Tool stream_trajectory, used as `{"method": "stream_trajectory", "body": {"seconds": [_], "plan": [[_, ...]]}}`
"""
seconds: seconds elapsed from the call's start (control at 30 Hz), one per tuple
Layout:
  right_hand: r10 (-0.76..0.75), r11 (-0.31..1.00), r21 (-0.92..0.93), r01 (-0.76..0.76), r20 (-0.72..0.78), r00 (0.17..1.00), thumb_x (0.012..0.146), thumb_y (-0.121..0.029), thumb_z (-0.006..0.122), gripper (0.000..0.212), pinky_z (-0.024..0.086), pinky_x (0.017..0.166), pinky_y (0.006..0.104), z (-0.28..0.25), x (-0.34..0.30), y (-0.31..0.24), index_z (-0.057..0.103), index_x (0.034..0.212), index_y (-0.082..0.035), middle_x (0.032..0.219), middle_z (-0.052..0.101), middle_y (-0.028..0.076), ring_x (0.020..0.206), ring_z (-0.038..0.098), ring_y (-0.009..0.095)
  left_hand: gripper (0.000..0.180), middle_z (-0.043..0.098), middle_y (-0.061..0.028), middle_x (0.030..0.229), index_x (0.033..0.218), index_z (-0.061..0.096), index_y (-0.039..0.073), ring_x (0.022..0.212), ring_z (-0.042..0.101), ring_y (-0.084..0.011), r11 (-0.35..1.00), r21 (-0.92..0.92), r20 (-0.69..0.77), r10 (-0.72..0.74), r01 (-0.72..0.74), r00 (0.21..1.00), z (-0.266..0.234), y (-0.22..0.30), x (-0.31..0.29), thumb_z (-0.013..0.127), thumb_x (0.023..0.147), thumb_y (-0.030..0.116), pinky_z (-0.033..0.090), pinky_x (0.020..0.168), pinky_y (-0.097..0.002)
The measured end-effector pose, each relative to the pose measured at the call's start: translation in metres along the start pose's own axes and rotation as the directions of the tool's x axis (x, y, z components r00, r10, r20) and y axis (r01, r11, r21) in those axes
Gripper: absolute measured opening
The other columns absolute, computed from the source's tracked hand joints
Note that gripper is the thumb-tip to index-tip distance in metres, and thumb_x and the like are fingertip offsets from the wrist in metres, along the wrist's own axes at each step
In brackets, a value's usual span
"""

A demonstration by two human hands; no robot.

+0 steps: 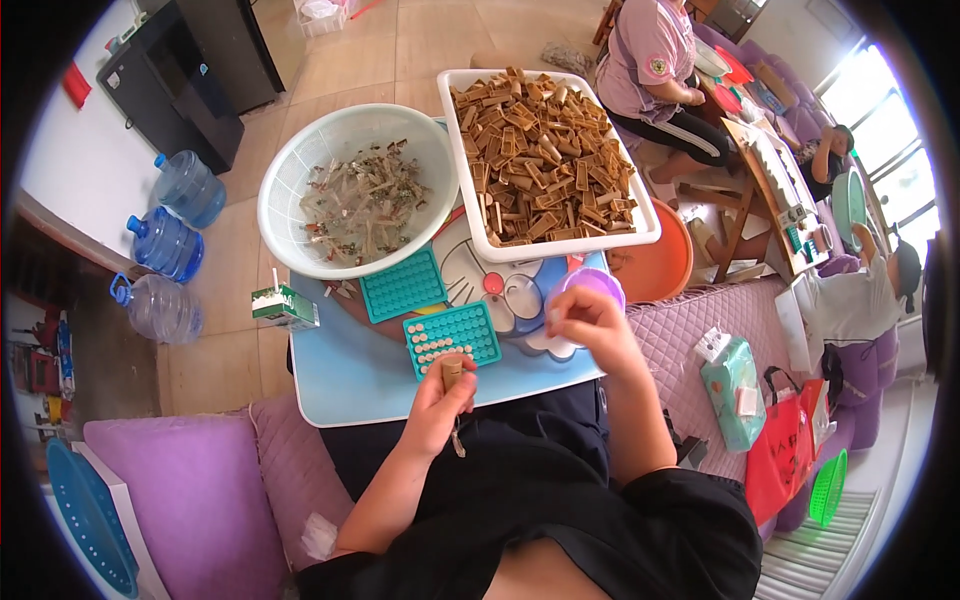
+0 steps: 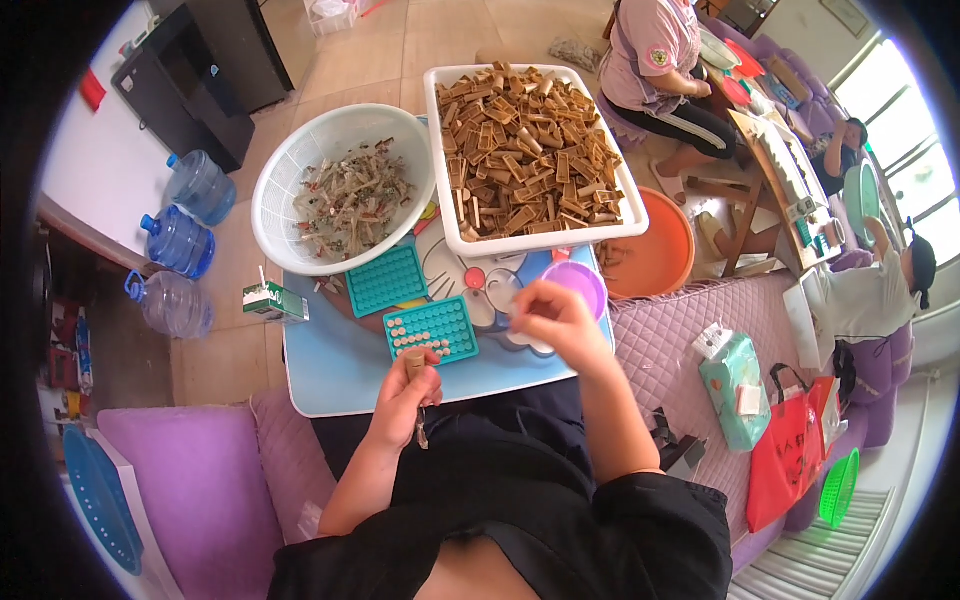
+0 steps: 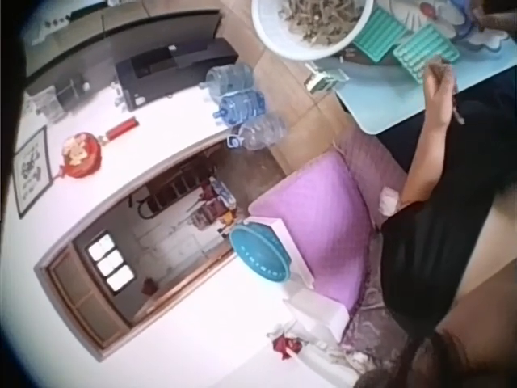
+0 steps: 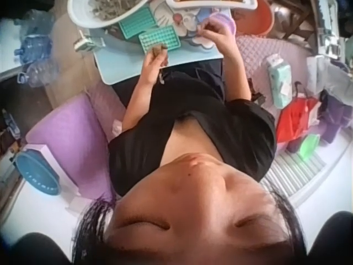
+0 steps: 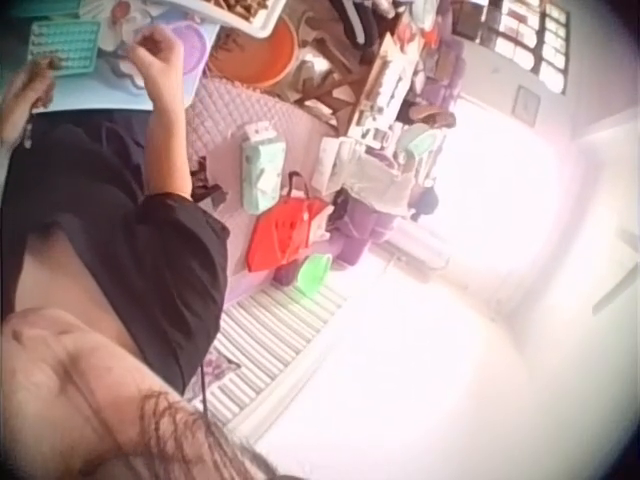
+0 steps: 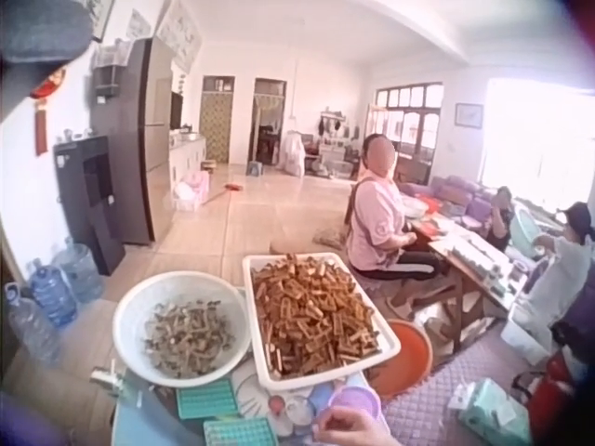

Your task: The person assembles small green plastic inserts into larger brown plastic housings by hand.

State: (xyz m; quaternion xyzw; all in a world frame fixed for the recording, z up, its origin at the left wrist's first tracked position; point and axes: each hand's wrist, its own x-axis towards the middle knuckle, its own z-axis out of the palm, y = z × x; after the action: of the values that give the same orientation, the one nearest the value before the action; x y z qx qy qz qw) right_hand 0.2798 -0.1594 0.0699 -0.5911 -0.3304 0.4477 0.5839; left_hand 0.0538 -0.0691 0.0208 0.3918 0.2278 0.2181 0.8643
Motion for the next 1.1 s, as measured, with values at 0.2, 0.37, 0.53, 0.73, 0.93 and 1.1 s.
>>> {"method": "stream_trajectory", "body": {"seconds": [0.2, 0.37, 0.53, 0.73, 0.93, 1.1], "plan": [[0.105, 0.972, 0.178, -0.153, 0.254, 0.962, 0.077, 0.0, 0.065, 0.01, 0.045, 0.073, 0.0226, 0.038, -0.003, 0.017, 0.056, 0.081, -0.002, 0.088, 0.058, 0.003, 0.08, 0.057, 0.01, 0.017, 0.047, 0.0068, 0.069, 0.1, 0.058, 0.005, 0.059, 0.04, -0.0017, 0.981, 0.163, -0.09, 0.12, -0.104, 0.989, 0.028, 0.004, 0.014, 0.063, 0.087, 0.015, 0.031, 0.052, -0.0181], [0.165, 0.981, 0.05, -0.189, 0.303, 0.938, 0.08, -0.003, 0.063, 0.007, 0.044, 0.071, 0.02, 0.049, -0.004, 0.02, 0.057, 0.083, -0.001, 0.082, 0.058, -0.001, 0.078, 0.054, 0.005, 0.013, 0.05, 0.0059, 0.071, 0.097, 0.058, 0.005, 0.059, 0.041, -0.0015, 0.958, 0.246, -0.066, 0.169, -0.148, 0.983, 0.017, 0.002, 0.013, 0.062, 0.088, 0.015, 0.031, 0.051, -0.0179], [0.032, 0.995, 0.091, -0.05, 0.18, 0.983, 0.078, -0.001, 0.064, 0.009, 0.046, 0.073, 0.0228, 0.055, -0.004, 0.026, 0.056, 0.083, 0.0, 0.084, 0.059, 0.002, 0.08, 0.056, 0.008, 0.013, 0.049, 0.0047, 0.07, 0.099, 0.057, 0.005, 0.059, 0.042, -0.0025, 0.962, 0.26, -0.102, 0.116, -0.086, 0.988, 0.013, -0.002, 0.015, 0.058, 0.088, 0.012, 0.037, 0.053, -0.0187], [-0.481, 0.758, -0.424, 0.495, 0.149, 0.864, 0.069, 0.006, 0.065, 0.015, 0.049, 0.077, 0.0304, 0.068, -0.003, 0.012, 0.056, 0.079, -0.001, 0.089, 0.063, 0.011, 0.085, 0.062, 0.022, 0.024, 0.045, 0.0008, 0.076, 0.112, 0.047, 0.003, 0.062, 0.041, -0.0045, 0.993, -0.01, -0.017, -0.118, 0.118, 0.993, 0.019, 0.01, 0.01, 0.043, 0.089, 0.008, 0.044, 0.057, -0.0242], [-0.449, 0.761, -0.429, 0.487, 0.194, 0.872, 0.068, 0.005, 0.066, 0.016, 0.051, 0.075, 0.0323, 0.066, -0.004, 0.009, 0.057, 0.079, -0.002, 0.091, 0.064, 0.012, 0.087, 0.063, 0.026, 0.026, 0.043, 0.001, 0.075, 0.113, 0.046, 0.002, 0.059, 0.037, -0.0052, 0.99, -0.039, 0.023, -0.136, 0.137, 0.99, 0.018, 0.01, 0.008, 0.04, 0.089, 0.008, 0.045, 0.058, -0.026], [-0.443, 0.748, -0.452, 0.487, 0.206, 0.872, 0.067, 0.006, 0.065, 0.015, 0.051, 0.073, 0.0315, 0.066, -0.004, 0.005, 0.056, 0.077, -0.002, 0.091, 0.065, 0.012, 0.084, 0.064, 0.025, 0.024, 0.045, 0.0004, 0.077, 0.113, 0.046, 0.002, 0.06, 0.04, -0.0052, 0.99, -0.014, 0.016, -0.137, 0.138, 0.99, 0.019, 0.009, 0.007, 0.04, 0.09, 0.009, 0.045, 0.057, -0.0244]]}}
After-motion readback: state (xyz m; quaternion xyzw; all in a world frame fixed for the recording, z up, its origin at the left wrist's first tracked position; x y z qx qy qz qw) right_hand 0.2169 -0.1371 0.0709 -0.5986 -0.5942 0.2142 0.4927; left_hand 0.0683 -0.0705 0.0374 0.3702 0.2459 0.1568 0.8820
